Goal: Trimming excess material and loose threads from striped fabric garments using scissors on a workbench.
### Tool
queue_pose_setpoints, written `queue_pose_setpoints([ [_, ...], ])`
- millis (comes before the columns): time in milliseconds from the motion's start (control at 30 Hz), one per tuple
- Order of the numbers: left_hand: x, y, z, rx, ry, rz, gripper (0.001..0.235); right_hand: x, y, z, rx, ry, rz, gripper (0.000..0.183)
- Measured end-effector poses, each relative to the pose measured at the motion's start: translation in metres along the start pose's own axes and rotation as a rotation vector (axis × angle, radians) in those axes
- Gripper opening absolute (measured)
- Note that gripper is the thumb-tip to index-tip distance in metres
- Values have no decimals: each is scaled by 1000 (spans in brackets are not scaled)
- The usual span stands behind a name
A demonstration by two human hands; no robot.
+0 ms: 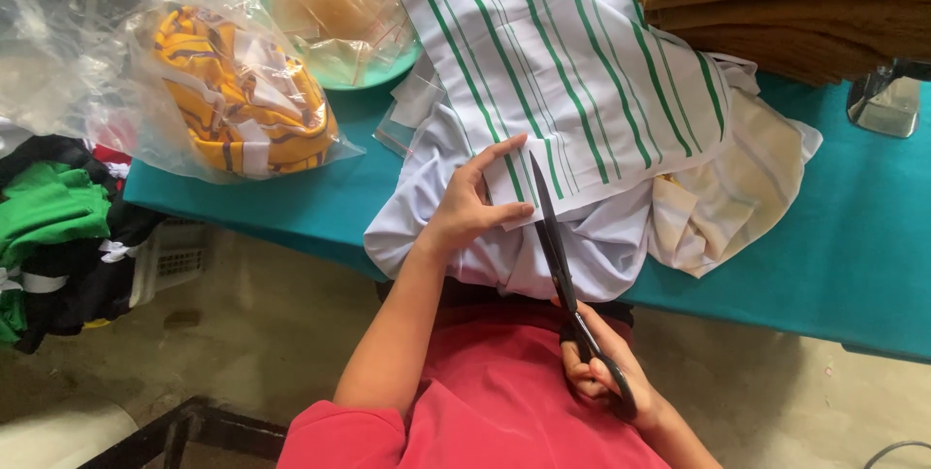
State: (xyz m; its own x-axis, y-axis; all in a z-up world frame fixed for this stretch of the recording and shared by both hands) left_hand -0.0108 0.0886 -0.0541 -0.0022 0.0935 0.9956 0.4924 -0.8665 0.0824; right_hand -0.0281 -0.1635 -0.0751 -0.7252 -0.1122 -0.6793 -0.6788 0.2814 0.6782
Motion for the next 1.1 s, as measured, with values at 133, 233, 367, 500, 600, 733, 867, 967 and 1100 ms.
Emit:
queue_pose_setpoints([
  [133,-2,1,-1,-10,-44,-60,81,9,-9,3,32,23,-45,97],
  [233,-3,2,-1,-13,-50,-48,82,15,-14,3,49,31,-45,97],
  [367,-4,2,-1,-21,-42,-43,84,15,-11,4,25,-1,-52,93],
  [500,-3,3,-2,-22,-54,-64,84,24,-18,3,37,-14,-14,88],
  [600,-1,4,-1,-41,-13,-58,83,27,-21,2,72,-1,12,84],
  [733,2,4,-2,-46,39,-20,83,27,-23,2,104,32,-62,84],
  [867,4,4,-3,-37,36,10,84,24,-18,3,101,30,-110,86],
  [967,4,4,-2,-48,49,12,85,25,-19,2,132,61,-114,84],
  [1100,6,5,-2,-47,68,26,87,29,-23,1,150,90,-92,81],
])
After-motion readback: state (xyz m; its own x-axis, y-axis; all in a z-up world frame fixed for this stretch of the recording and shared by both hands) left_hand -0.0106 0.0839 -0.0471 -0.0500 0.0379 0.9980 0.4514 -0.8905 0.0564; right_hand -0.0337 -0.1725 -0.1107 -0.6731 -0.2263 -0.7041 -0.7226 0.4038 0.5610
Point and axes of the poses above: each hand's wrist, its own z-axis towards the middle knuckle, its own y-axis out of the palm, x = y × z, the point moved 10 cm from there along z, towards the middle knuckle, and after that the axes turned 1 degree about -y, right-handed, at the moved point
